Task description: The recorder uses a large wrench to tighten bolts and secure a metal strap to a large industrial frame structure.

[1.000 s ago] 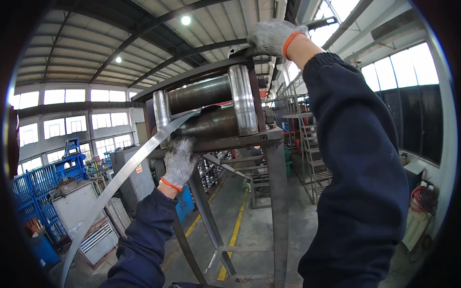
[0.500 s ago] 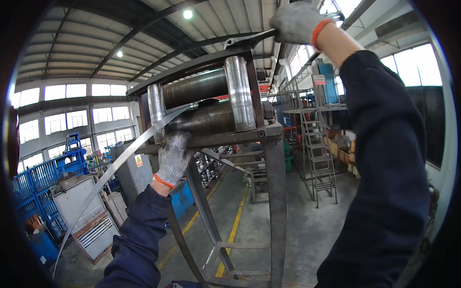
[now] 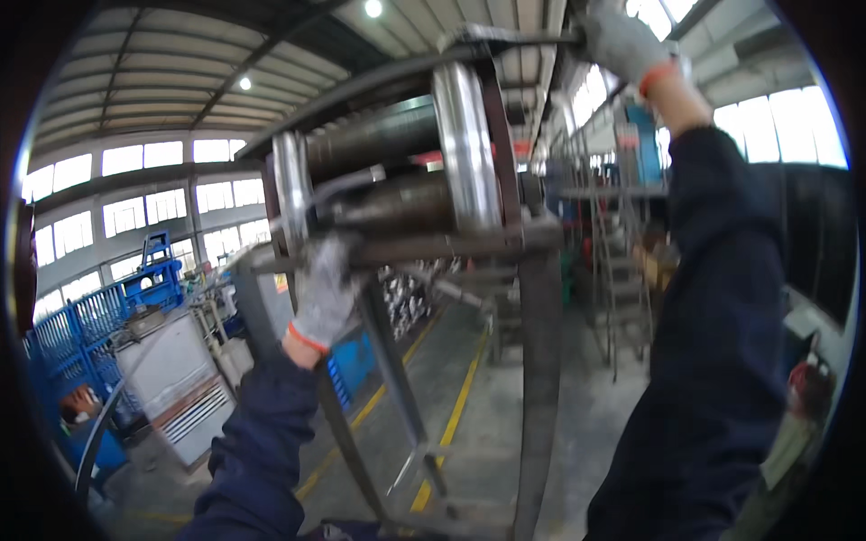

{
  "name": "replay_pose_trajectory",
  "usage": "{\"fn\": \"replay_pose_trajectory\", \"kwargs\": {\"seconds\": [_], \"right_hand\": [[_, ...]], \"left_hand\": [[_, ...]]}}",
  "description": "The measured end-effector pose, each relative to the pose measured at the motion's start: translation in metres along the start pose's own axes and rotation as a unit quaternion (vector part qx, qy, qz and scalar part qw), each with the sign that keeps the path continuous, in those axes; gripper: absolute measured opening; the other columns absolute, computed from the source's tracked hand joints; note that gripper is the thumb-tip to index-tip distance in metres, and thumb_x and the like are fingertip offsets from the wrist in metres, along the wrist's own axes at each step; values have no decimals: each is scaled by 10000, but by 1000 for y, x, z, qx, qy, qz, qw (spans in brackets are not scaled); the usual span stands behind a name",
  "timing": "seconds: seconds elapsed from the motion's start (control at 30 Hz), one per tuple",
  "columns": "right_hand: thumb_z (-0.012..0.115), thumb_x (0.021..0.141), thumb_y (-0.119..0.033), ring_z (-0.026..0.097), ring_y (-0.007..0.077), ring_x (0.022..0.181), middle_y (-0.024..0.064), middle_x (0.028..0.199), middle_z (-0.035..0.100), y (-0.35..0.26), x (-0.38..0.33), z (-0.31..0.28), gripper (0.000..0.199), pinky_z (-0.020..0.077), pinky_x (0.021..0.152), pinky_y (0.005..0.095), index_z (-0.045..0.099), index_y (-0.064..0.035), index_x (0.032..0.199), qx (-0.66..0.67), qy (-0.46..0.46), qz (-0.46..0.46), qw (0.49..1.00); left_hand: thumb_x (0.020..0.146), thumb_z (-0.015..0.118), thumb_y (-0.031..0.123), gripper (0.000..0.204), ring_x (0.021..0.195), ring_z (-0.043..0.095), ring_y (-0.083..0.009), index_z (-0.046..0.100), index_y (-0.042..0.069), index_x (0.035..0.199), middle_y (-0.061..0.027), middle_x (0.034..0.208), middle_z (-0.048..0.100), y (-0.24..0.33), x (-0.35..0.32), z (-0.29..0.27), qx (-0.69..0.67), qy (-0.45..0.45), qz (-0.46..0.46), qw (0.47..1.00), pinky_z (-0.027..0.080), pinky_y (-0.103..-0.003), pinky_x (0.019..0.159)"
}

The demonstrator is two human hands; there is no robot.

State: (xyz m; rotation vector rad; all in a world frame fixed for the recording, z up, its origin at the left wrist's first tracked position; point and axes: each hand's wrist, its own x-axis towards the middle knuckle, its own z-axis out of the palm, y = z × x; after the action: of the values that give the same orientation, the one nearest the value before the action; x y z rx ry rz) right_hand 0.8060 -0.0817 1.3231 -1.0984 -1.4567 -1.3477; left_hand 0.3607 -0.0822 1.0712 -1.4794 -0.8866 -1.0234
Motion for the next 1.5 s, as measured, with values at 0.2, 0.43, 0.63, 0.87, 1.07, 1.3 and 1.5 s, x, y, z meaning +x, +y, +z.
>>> {"fn": "replay_pose_trajectory", "kwargs": {"seconds": [0.2, 0.43, 0.63, 0.87, 1.07, 1.3, 1.5], "right_hand": [[693, 882, -314, 719, 322, 830, 117, 851, 733, -24, 18, 13, 178, 581, 770, 448, 777, -161, 915, -17, -1, -4, 1000], [739, 894, -416, 718, 297, 983, 100, 966, 756, -48, 0, 102, 284, 546, 938, 445, 773, -221, 1098, 223, -112, 146, 957], [678, 946, -488, 726, 277, 760, 83, 840, 749, 7, 30, 32, 364, 579, 744, 385, 772, -137, 972, 55, -22, 112, 992], [678, 947, -304, 749, 274, 770, 112, 827, 751, -37, 26, -119, 224, 608, 701, 419, 771, -107, 896, -181, -19, 30, 983], [643, 906, -165, 769, 308, 838, 124, 881, 768, -75, 64, -128, 167, 620, 691, 441, 788, -84, 904, -319, 1, -43, 947], [644, 909, -159, 767, 320, 911, 134, 1006, 776, -114, 73, -142, 207, 614, 730, 475, 801, -87, 1023, -349, -73, -52, 933], [634, 916, -149, 761, 325, 930, 124, 995, 777, -115, 74, -129, 210, 605, 740, 475, 798, -82, 1030, -342, -71, -40, 936]], "left_hand": [[779, 778, 211, 465, 1137, 596, -349, 641, 98, 1209, -123, 1161, 647, -1, 12, -23, -26, -62, -28, 997, 478, -459, 990], [730, 799, 208, 467, 1116, 588, -340, 641, 94, 1154, -112, 1134, 632, 5, 0, -13, -9, -36, -22, 999, 450, -490, 1017], [728, 763, 169, 464, 1143, 559, -350, 633, 92, 1167, -131, 1157, 616, 9, 8, -19, 8, -47, -27, 998, 433, -493, 1036], [743, 758, 151, 441, 1111, 569, -366, 634, 74, 1160, -147, 1126, 610, 4, 5, -20, 6, -39, -21, 999, 444, -496, 1025], [800, 752, 225, 451, 1131, 580, -370, 637, 61, 1205, -158, 1185, 619, 1, 1, -12, 12, -35, 0, 999, 467, -494, 994], [856, 727, 293, 465, 1154, 587, -357, 631, 65, 1249, -157, 1226, 623, -7, -13, 8, 31, 4, -6, 999, 473, -487, 989], [871, 709, 302, 476, 1162, 591, -354, 618, 86, 1286, -159, 1251, 622, -6, -16, 5, 52, 1, -10, 999, 474, -487, 990]]}}
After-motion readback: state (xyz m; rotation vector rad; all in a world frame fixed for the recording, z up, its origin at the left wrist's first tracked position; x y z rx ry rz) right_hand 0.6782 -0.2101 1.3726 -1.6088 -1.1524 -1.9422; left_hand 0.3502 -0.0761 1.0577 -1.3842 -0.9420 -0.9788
